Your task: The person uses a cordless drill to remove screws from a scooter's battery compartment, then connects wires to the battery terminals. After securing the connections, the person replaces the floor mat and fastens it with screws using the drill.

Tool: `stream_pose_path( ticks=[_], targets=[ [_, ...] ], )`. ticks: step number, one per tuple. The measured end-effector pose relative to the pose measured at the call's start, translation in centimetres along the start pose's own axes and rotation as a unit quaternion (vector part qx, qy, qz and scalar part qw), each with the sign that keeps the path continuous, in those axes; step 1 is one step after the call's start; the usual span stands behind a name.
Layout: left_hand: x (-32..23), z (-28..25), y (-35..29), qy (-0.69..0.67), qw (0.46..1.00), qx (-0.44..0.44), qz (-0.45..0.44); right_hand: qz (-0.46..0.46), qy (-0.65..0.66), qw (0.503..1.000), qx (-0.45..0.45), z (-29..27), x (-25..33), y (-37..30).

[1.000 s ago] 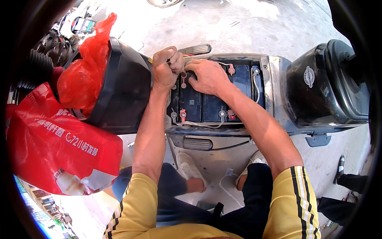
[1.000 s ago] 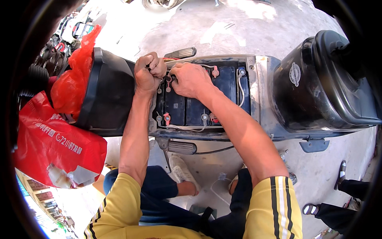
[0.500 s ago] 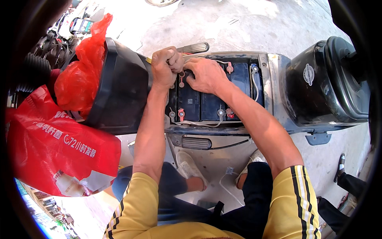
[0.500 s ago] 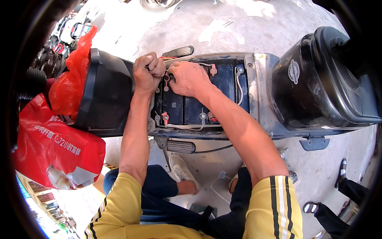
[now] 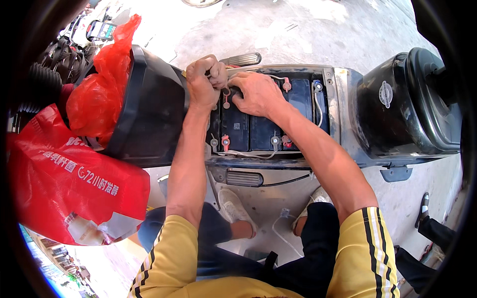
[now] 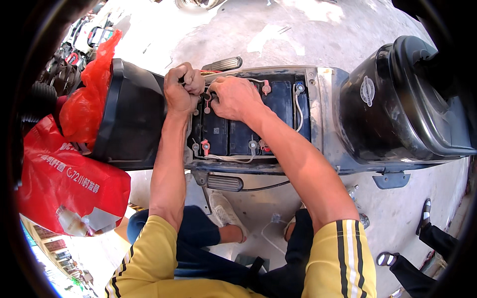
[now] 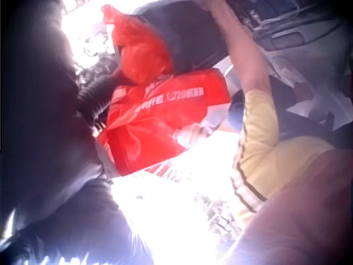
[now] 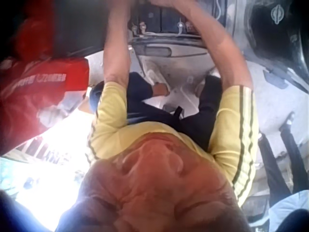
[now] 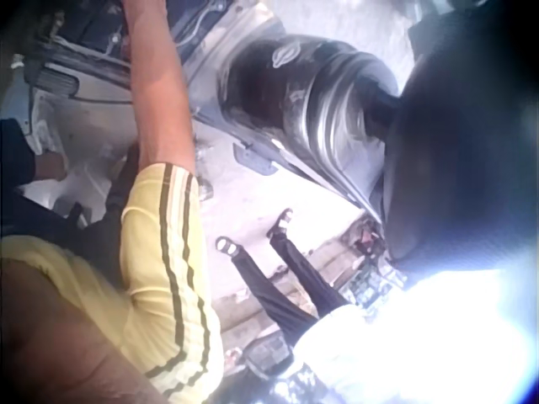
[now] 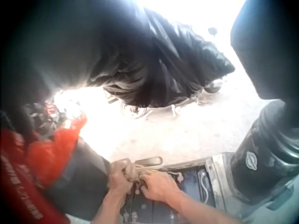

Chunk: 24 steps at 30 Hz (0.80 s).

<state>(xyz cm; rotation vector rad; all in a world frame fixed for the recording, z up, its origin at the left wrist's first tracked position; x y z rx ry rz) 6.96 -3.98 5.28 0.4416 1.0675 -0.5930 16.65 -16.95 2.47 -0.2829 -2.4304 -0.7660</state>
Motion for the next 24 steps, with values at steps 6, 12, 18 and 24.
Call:
stream_pose_path(
  ticks=[6, 12, 18, 24],
  targets=[
    [0.1, 1.5, -2.1, 0.069, 0.991, -0.072, 0.085, 0.011, -0.001, 1.0, 0.012, -0.2, 0.1, 0.2],
    [0.3, 2.6, -3.0, 0.085, 0.971, -0.197, 0.105, 0.029, -0.006, 0.999, 0.027, -0.2, 0.3, 0.1],
    [0.0, -0.5, -0.2, -0.026, 0.999, 0.046, -0.016, -0.002, -0.006, 1.0, -0.005, 0.2, 0.0, 0.1],
    [-0.3, 3.3, -3.5, 0.126, 0.961, -0.18, 0.168, 0.011, 0.002, 1.0, 0.002, 0.1, -0.4, 0.0]
  ],
)
Point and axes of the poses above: each hand's wrist, its own y-axis towards the middle knuckle, its own z-axis out of the palm, x = y × z, the point moved 3 cm from there along y, towards the middle knuckle, and after that the axes turned 11 degrees about -x, right-handed, at the moved point
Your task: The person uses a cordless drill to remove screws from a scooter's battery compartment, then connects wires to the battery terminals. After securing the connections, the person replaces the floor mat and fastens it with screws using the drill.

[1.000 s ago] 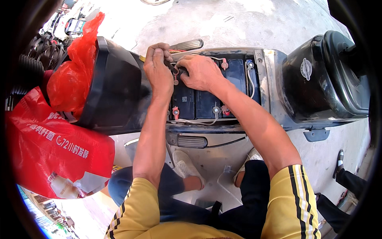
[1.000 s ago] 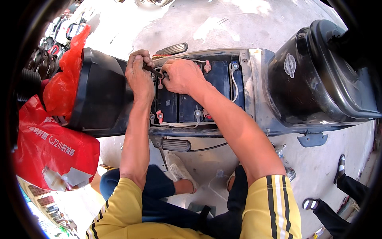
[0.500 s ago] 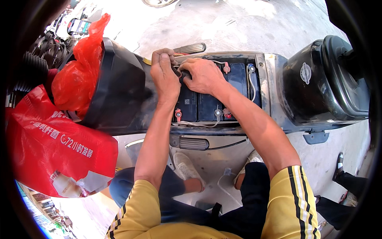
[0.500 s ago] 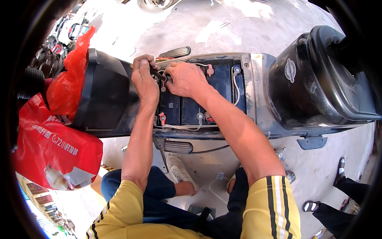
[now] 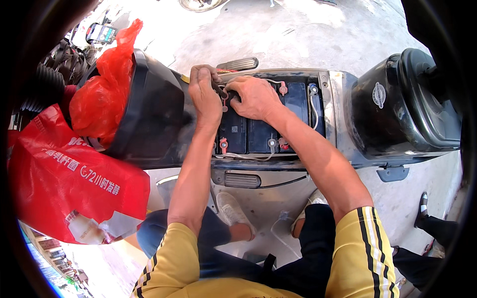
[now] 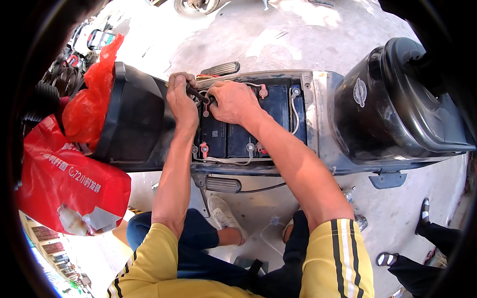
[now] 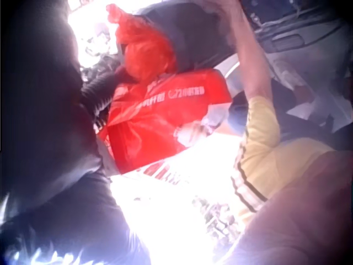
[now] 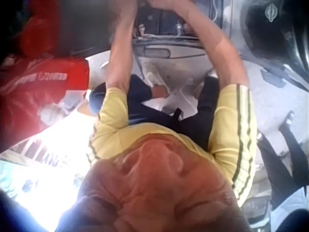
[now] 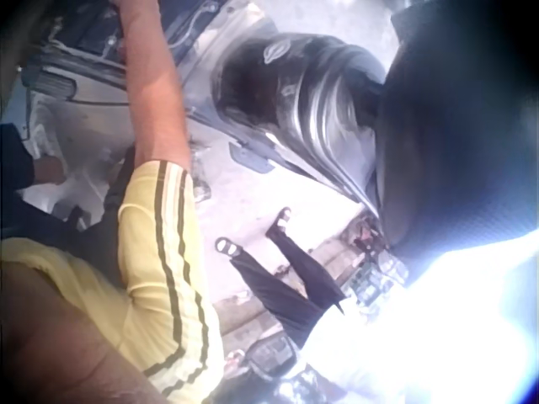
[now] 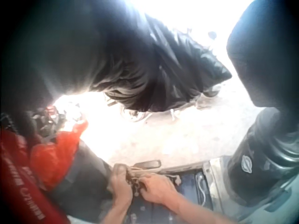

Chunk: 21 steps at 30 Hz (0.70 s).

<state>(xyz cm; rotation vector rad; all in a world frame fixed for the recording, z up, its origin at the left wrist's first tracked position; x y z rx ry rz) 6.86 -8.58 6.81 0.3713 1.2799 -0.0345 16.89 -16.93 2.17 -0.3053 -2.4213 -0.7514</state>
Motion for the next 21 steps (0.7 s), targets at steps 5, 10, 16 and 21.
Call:
stream_pose_path(
  ticks=[5, 10, 16, 21],
  targets=[
    [0.5, -0.5, 1.2, -0.082, 0.993, -0.026, -0.082, 0.001, -0.013, 1.0, 0.012, -0.1, 0.4, 0.2],
    [1.2, -0.9, 3.5, -0.129, 0.966, 0.144, -0.17, -0.017, -0.017, 1.0, 0.001, -0.2, 0.6, 0.1],
    [1.2, -0.7, 1.6, -0.055, 0.995, 0.052, -0.06, -0.014, -0.008, 1.0, 0.005, 0.0, 0.3, 0.3],
    [0.6, -0.4, -0.3, 0.006, 0.999, -0.036, -0.026, 0.0, -0.02, 1.0, 0.007, -0.2, 0.6, 0.1]
  ],
)
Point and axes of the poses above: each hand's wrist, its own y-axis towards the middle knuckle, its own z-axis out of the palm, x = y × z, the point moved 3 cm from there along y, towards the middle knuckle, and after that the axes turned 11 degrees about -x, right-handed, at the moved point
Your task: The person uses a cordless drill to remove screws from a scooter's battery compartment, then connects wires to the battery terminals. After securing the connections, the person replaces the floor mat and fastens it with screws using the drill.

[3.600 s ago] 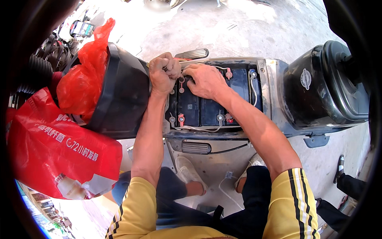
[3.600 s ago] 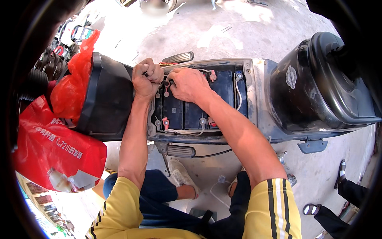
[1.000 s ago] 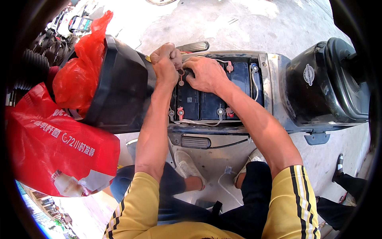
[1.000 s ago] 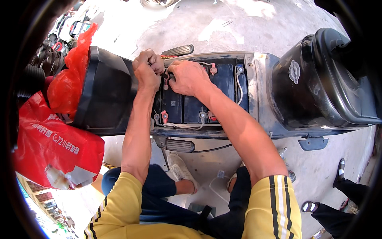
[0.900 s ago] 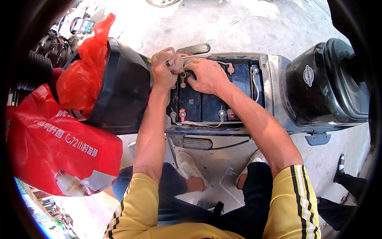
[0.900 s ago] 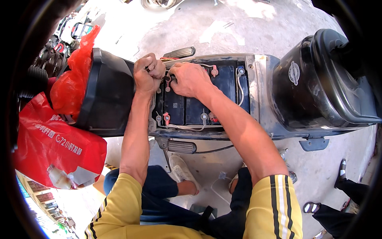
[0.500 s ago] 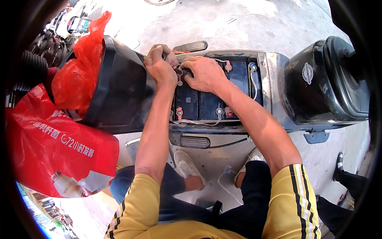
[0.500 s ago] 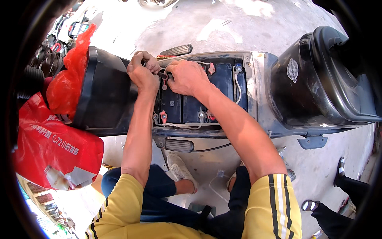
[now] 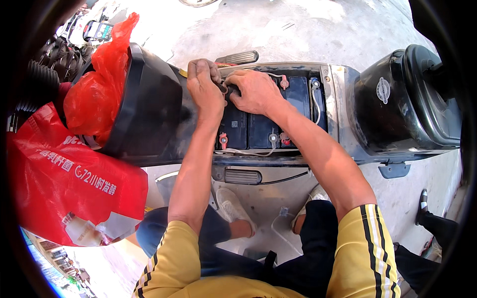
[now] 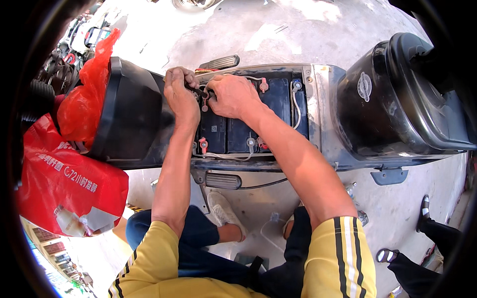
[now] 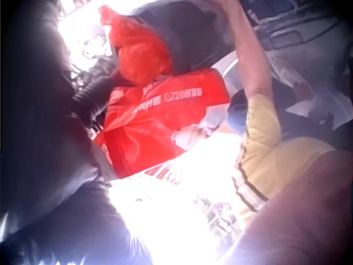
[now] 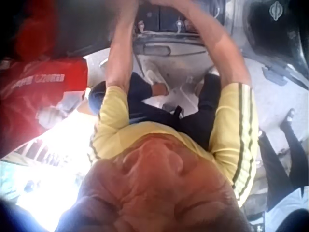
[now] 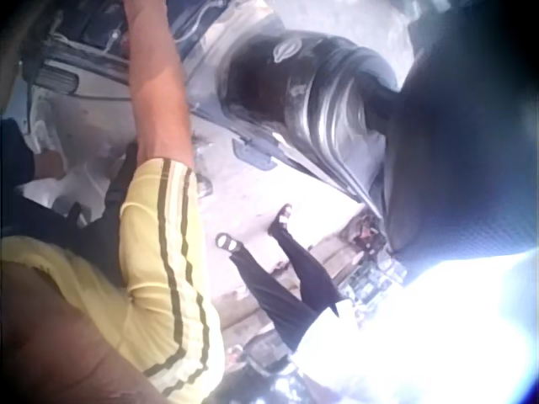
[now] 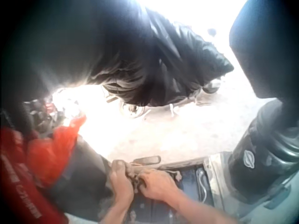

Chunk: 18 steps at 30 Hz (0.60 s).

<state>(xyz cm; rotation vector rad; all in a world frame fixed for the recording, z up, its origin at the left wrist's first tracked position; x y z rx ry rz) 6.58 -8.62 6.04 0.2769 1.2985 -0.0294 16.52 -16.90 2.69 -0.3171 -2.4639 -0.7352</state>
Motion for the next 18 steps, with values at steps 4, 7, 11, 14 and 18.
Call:
stream_pose_path(
  ticks=[4, 7, 11, 14, 18],
  targets=[
    [0.8, 0.8, 2.2, -0.029, 0.996, 0.031, -0.074, -0.015, 0.005, 1.0, -0.011, 0.3, -0.3, 0.0],
    [1.0, 0.0, 2.9, -0.044, 0.986, 0.118, -0.107, 0.001, 0.006, 1.0, -0.001, 0.2, -0.3, 0.0],
    [1.4, -0.3, 3.6, -0.059, 0.979, 0.162, -0.111, -0.01, 0.009, 1.0, -0.003, 0.5, -0.6, 0.0],
    [1.4, -0.3, 3.7, -0.06, 0.976, 0.176, -0.11, -0.015, 0.006, 1.0, -0.005, 0.5, -0.6, 0.0],
    [1.5, -0.4, 3.7, -0.059, 0.975, 0.183, -0.111, -0.011, 0.009, 1.0, -0.001, 0.3, -0.5, 0.0]
  ],
)
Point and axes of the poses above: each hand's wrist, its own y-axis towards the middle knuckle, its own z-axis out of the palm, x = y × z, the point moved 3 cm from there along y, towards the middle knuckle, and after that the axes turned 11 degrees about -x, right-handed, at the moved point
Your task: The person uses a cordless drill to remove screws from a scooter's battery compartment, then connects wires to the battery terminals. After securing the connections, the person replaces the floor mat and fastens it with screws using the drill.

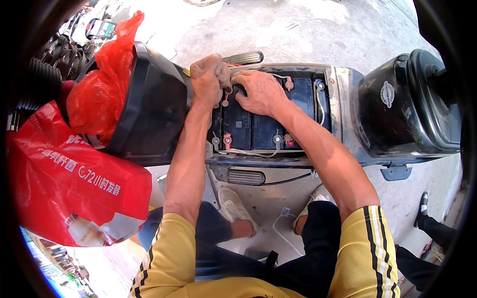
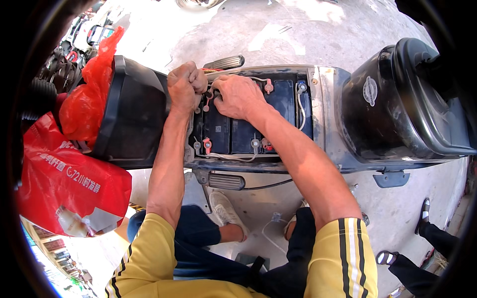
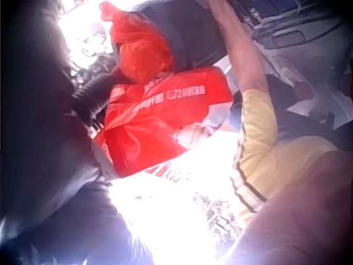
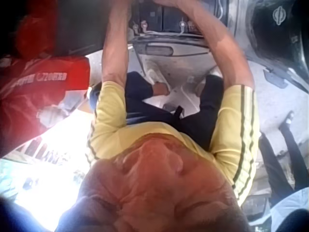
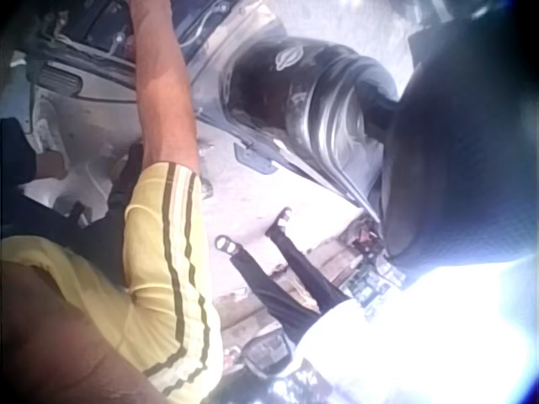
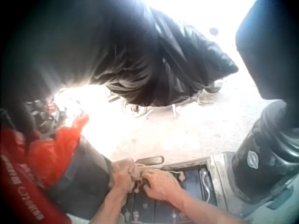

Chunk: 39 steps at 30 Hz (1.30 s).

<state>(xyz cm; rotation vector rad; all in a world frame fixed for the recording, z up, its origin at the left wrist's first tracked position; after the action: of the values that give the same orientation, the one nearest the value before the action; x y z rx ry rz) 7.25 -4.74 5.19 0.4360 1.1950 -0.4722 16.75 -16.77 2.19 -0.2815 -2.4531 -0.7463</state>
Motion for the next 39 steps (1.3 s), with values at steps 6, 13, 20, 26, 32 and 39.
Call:
stream_pose_path(
  ticks=[6, 13, 20, 26, 32, 39],
  targets=[
    [0.1, 0.7, -0.6, -0.006, 0.997, -0.071, 0.023, 0.006, 0.006, 1.0, 0.005, -0.2, -0.1, 0.1],
    [-0.7, 1.3, -0.6, 0.038, 0.998, -0.055, 0.009, 0.043, 0.0, 0.999, -0.005, -0.2, 0.0, 0.1],
    [-0.5, 0.3, -0.2, 0.026, 0.998, 0.049, 0.01, 0.023, 0.007, 1.0, -0.012, -0.2, 0.2, 0.0],
    [-0.8, 0.3, -0.2, 0.033, 0.996, 0.081, -0.008, 0.03, -0.003, 1.0, -0.002, -0.1, 0.1, 0.1],
    [-0.8, 0.2, -0.2, 0.031, 0.998, 0.05, 0.004, 0.033, 0.001, 0.999, -0.013, -0.1, 0.1, 0.2],
    [-0.3, 2.6, -1.3, 0.053, 0.987, -0.142, 0.058, 0.038, 0.001, 0.999, -0.031, 0.1, -0.7, 0.2]
  ],
)
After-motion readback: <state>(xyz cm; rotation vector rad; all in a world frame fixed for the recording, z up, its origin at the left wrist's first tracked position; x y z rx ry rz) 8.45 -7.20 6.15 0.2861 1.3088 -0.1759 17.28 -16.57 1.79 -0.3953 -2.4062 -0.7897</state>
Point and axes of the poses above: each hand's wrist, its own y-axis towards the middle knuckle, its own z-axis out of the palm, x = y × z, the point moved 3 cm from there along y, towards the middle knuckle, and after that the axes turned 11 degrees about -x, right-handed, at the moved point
